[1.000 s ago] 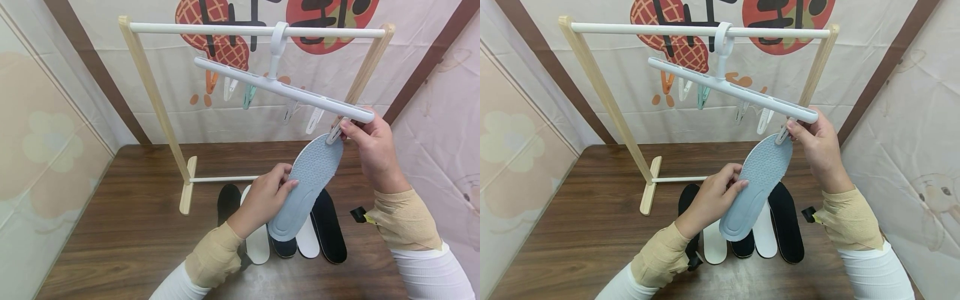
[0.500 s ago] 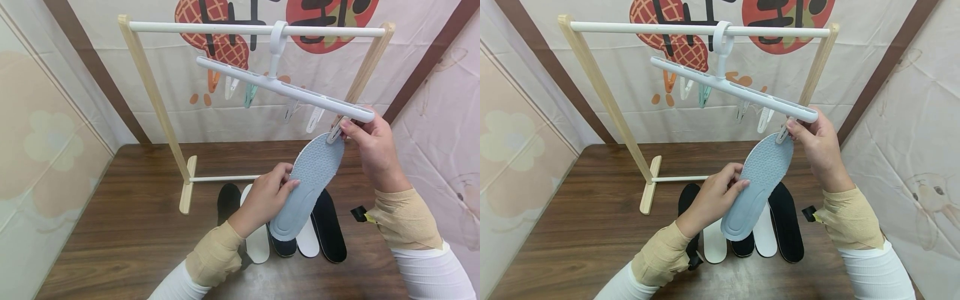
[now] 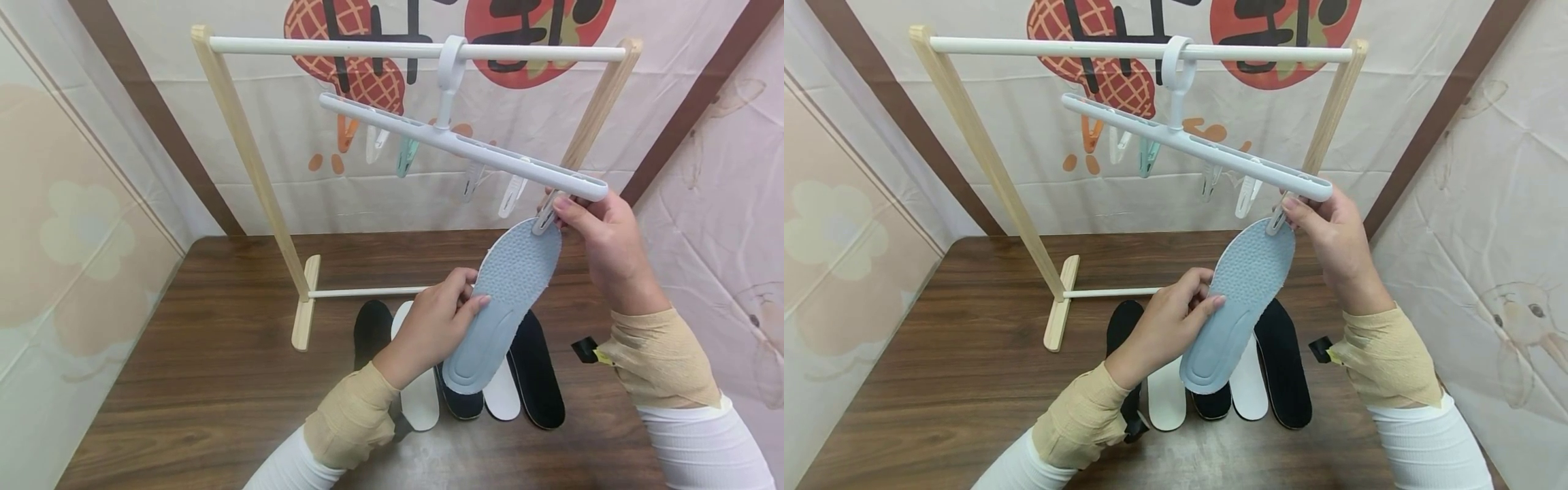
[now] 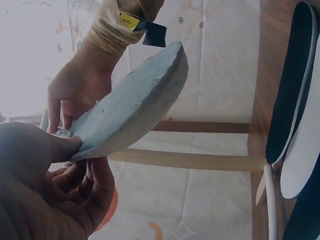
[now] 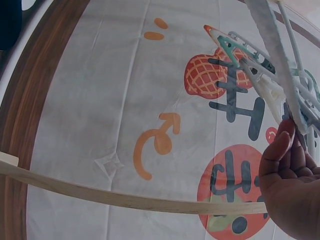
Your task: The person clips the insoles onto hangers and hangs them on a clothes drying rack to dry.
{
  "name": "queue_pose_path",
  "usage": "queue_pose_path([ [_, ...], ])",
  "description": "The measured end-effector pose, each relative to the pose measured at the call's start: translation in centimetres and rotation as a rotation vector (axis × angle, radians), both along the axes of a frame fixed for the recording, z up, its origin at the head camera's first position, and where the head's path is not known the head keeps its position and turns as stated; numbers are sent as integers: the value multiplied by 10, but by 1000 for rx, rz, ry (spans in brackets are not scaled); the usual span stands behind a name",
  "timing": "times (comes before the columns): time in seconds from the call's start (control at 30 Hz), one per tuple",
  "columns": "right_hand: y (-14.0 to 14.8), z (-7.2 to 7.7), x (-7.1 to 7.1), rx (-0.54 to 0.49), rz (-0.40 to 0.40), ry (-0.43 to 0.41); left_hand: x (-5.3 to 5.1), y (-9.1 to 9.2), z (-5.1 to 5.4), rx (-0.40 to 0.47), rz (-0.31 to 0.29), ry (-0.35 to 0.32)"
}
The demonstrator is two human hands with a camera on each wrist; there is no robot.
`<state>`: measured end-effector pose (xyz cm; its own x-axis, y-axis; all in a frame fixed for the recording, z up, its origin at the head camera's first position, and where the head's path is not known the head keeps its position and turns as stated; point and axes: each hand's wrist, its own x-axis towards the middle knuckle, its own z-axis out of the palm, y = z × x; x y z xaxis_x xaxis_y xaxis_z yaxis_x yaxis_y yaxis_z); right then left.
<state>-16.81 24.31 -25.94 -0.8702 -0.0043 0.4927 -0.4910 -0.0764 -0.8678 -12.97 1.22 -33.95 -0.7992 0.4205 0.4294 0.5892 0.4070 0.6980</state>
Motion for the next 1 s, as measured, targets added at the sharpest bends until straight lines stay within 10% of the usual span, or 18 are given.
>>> queue_pose_path([
  [1.0,6,-2,-1,20,-11,-101,-4,-2,-10,-75,11,-145],
])
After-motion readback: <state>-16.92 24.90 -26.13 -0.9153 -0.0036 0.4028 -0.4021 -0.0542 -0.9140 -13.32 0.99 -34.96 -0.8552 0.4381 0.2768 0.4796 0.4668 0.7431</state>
